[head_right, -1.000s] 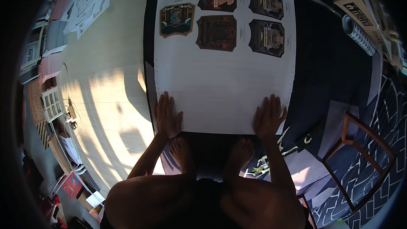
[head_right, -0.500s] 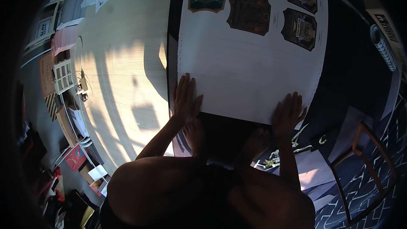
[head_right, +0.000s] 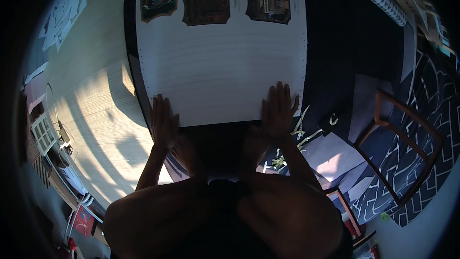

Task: The person sits on the floor and removes the perforated edge strips from printed sheets by hand. They peel off the strips, place the cleaned sheets into a stack, and occasionally flip or adjust the sheets to continue the process.

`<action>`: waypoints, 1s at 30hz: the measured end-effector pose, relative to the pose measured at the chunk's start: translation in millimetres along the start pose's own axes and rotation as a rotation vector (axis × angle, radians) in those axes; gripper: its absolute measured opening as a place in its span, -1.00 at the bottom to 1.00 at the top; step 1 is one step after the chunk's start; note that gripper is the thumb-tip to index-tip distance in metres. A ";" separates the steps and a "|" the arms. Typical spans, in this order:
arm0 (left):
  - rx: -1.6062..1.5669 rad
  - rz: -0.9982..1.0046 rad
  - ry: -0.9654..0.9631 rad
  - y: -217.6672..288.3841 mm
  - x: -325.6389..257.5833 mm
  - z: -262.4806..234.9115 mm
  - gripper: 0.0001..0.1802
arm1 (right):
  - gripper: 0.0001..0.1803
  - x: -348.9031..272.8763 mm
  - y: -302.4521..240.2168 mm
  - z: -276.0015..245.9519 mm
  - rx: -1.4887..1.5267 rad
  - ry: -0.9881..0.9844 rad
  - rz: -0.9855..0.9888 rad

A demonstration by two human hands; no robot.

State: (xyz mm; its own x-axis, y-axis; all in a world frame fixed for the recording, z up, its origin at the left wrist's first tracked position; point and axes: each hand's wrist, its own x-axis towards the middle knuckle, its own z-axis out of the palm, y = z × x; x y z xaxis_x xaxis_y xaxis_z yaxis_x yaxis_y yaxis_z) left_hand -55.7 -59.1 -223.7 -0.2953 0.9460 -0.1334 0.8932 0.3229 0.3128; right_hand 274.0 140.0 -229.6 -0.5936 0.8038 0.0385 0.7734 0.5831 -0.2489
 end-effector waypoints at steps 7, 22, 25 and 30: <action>-0.049 0.006 -0.003 -0.3 0.7 1.5 -0.30 | -0.45 -2.3 2.2 3.0 0.029 -0.043 0.054; 0.043 0.203 0.136 -29.9 -57.1 -4.3 -0.46 | -0.50 -63.3 15.9 -7.0 -0.007 0.069 -0.052; 0.064 0.188 0.141 -22.9 -56.5 -8.6 -0.50 | -0.51 -64.5 17.4 -5.9 -0.086 0.066 -0.056; 0.101 0.169 0.146 -25.5 -60.9 -7.5 -0.51 | -0.53 -65.3 15.2 -4.3 -0.128 0.039 -0.041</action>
State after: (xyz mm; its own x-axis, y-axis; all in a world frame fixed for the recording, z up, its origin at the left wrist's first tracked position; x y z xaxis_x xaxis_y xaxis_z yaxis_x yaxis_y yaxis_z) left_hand -63.0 -124.7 -216.5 -0.1779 0.9827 0.0522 0.9614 0.1622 0.2224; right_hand 325.5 96.9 -231.7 -0.6180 0.7816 0.0844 0.7723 0.6237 -0.1207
